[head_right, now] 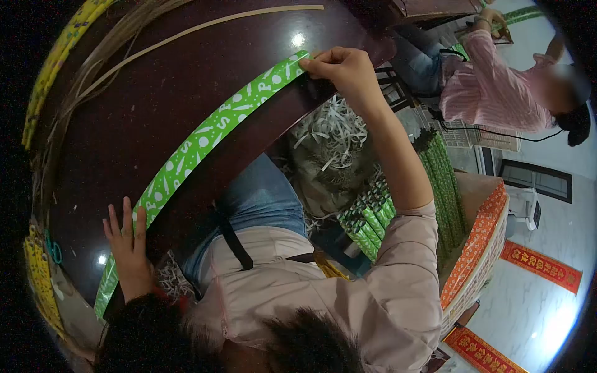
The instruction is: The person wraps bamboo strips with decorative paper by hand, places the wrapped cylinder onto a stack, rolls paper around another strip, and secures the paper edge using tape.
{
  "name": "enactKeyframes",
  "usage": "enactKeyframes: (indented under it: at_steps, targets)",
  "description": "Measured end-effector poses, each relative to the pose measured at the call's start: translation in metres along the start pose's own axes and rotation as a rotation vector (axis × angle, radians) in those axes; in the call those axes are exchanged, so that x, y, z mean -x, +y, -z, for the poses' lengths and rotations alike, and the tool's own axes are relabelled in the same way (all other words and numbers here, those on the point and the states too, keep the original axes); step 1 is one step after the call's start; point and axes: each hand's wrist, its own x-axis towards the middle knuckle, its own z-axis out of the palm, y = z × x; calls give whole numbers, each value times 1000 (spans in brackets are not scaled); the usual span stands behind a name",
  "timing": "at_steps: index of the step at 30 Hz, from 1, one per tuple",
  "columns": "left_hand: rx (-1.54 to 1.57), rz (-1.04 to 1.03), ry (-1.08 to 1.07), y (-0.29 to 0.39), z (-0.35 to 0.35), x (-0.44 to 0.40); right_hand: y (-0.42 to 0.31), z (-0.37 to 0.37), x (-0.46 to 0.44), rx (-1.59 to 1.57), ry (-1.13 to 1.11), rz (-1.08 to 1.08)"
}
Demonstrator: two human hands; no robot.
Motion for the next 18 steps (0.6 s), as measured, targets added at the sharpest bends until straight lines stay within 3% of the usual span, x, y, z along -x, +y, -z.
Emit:
enactKeyframes:
  at_steps: [6, 9, 11, 12, 14, 16, 18]
  targets:
    - [-36, 30, -9, 1, 0, -1, -2, 5, -3, 401, 99, 102]
    - [-15, 30, 11, 1, -1, -2, -8, 11, -3, 685, 131, 6]
    - [16, 40, 30, 1, 1, -3, 14, 22, -15, 668, 110, 488]
    - [21, 48, -5, 2, 4, -4, 13, 31, -24, 665, 106, 494]
    - [26, 62, -36, 3, 7, -4, 2, 47, -39, 800, -31, 932]
    - [-13, 50, -40, 5, 8, -4, -13, 49, -49, 905, -166, 975]
    - [-18, 48, -32, 3, 7, -4, -21, 35, -64, 972, -502, 1226]
